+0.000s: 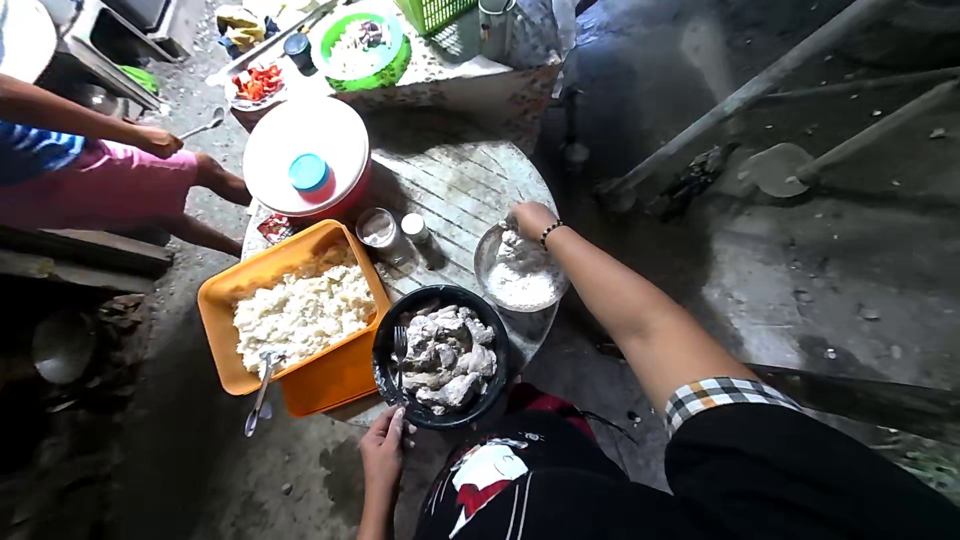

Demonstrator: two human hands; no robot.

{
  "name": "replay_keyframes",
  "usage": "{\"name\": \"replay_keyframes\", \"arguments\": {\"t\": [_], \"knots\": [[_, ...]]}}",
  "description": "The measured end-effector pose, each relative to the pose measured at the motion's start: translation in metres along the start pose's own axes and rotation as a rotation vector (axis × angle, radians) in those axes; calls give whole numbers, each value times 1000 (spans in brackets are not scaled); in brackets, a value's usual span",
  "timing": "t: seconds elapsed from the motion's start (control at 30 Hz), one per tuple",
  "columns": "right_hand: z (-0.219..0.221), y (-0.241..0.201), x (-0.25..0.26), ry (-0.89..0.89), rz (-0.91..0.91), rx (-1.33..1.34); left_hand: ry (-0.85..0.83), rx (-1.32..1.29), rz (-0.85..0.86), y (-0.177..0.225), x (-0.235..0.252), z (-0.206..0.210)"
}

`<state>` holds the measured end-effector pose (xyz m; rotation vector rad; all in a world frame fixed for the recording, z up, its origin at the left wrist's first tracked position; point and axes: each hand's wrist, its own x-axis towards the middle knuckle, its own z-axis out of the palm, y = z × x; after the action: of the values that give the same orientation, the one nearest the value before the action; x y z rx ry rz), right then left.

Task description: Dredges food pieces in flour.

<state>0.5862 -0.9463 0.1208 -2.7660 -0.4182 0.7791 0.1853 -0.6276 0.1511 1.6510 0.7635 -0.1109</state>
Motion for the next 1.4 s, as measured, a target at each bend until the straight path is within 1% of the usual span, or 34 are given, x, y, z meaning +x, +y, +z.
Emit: {"name": "replay_keyframes", "arguments": {"t": [0.1,0.27,0.4,0.47,0.6,0.67,0.77,1.0,1.13,1.2,1.3,1.4], "knots": [[4,0,-6,28,24,17,-9,25,-5,3,3,1],[13,8,-7,113,7,152,-28,13,9,3,6,1],[14,10,-14,203,74,238,-31,37,5,5,5,1],[14,13,-17,195,76,209,-31,44,3,4,5,1],[11,13,-25,92,114,118,-30,42,4,3,6,2],[18,17,-22,109,107,122,-29,39,-8,3,5,1],[25,24,-21,191,70,173,-31,47,-18,0,7,-1],[28,27,-56,347,82,363,-34,60,-49,-13,8,-3],[36,33,-76,409,170,520,-53,34,-42,-11,7,2],[38,31,-88,421,189,574,-83,4,-52,-10,6,4],[45,32,-96,423,173,585,-132,-62,-31,-12,6,6],[46,30,-98,418,185,602,-136,-61,-19,-12,6,10]]}}
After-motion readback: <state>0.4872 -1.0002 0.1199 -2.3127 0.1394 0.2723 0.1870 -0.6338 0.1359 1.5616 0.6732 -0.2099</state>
